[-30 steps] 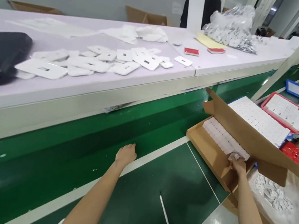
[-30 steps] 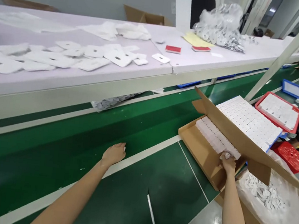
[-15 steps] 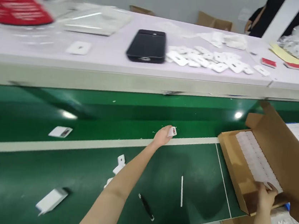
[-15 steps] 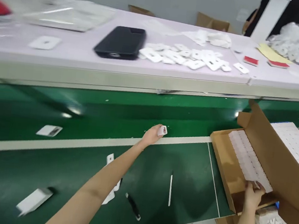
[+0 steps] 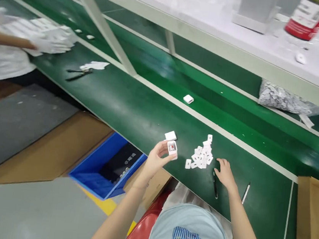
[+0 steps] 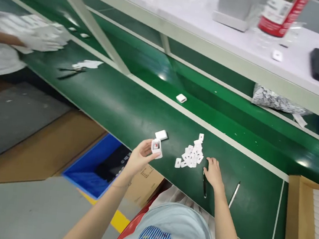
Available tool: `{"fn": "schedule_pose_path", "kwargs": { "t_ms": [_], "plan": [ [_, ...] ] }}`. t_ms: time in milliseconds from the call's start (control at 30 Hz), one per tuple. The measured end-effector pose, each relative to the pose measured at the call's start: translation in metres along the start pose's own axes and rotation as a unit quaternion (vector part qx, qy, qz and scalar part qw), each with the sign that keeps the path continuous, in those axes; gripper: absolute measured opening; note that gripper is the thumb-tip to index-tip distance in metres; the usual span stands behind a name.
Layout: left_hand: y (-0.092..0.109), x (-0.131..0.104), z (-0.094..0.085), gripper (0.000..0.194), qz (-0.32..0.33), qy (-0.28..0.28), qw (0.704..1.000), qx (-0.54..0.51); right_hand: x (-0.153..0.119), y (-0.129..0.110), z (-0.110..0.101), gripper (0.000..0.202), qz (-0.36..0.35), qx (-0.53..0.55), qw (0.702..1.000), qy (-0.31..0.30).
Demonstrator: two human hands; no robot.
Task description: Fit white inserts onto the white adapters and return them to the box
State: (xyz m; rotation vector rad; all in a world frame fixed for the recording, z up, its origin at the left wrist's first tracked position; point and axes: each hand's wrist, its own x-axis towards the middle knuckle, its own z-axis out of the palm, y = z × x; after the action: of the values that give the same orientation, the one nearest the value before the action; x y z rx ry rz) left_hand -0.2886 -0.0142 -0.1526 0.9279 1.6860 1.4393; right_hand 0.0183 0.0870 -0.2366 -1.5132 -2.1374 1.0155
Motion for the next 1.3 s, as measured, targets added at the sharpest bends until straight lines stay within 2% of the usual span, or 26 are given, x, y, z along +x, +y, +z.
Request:
{"fn": "schedule_pose_path", "kwargs": {
  "t_ms": [67,133,267,367,467,533,633,733,867,1067,1300],
  "plan": [
    [0.003,-0.022,-0.016,0.055,-0.004,0.002,1.000,-0.007,0.014,-0.019,0.022,0.047,-0.013,-0.026,0.999,-0.026],
    [0.008,-0.039,-0.024,0.053,-0.002,0.000,1.000,-0.012,0.021,-0.031,0.035,0.046,-0.016,-0.045,0.998,-0.037],
    [0.021,-0.053,-0.028,0.050,0.030,-0.050,0.998,-0.039,0.023,-0.044,0.037,0.041,0.003,-0.066,0.998,-0.011],
    [0.038,-0.051,-0.028,0.049,0.074,-0.103,0.991,-0.051,0.014,-0.059,0.017,0.043,0.023,-0.060,0.997,0.033],
    [0.059,-0.044,-0.025,0.049,0.126,-0.161,0.978,-0.033,-0.013,-0.095,-0.021,0.045,0.016,-0.028,0.997,0.065],
    [0.071,-0.038,-0.019,0.051,0.163,-0.199,0.966,0.001,-0.039,-0.134,-0.049,0.045,-0.030,0.001,0.997,0.072],
    [0.084,-0.034,-0.003,0.055,0.226,-0.248,0.941,0.051,-0.077,-0.193,-0.082,0.050,-0.184,0.022,0.981,0.048],
    [0.092,-0.038,0.016,0.063,0.260,-0.273,0.924,0.064,-0.100,-0.224,-0.096,0.059,-0.220,-0.010,0.975,0.019],
    [0.097,-0.050,0.035,0.064,0.267,-0.265,0.923,0.079,-0.109,-0.221,-0.101,0.060,-0.209,-0.019,0.977,0.025],
    [0.106,-0.062,0.047,0.057,0.293,-0.258,0.916,0.094,-0.114,-0.210,-0.115,0.056,-0.228,-0.022,0.973,0.030],
    [0.114,-0.073,0.059,0.057,0.277,-0.228,0.932,0.061,-0.114,-0.198,-0.124,0.044,-0.295,-0.012,0.953,0.069]
  ]
}}
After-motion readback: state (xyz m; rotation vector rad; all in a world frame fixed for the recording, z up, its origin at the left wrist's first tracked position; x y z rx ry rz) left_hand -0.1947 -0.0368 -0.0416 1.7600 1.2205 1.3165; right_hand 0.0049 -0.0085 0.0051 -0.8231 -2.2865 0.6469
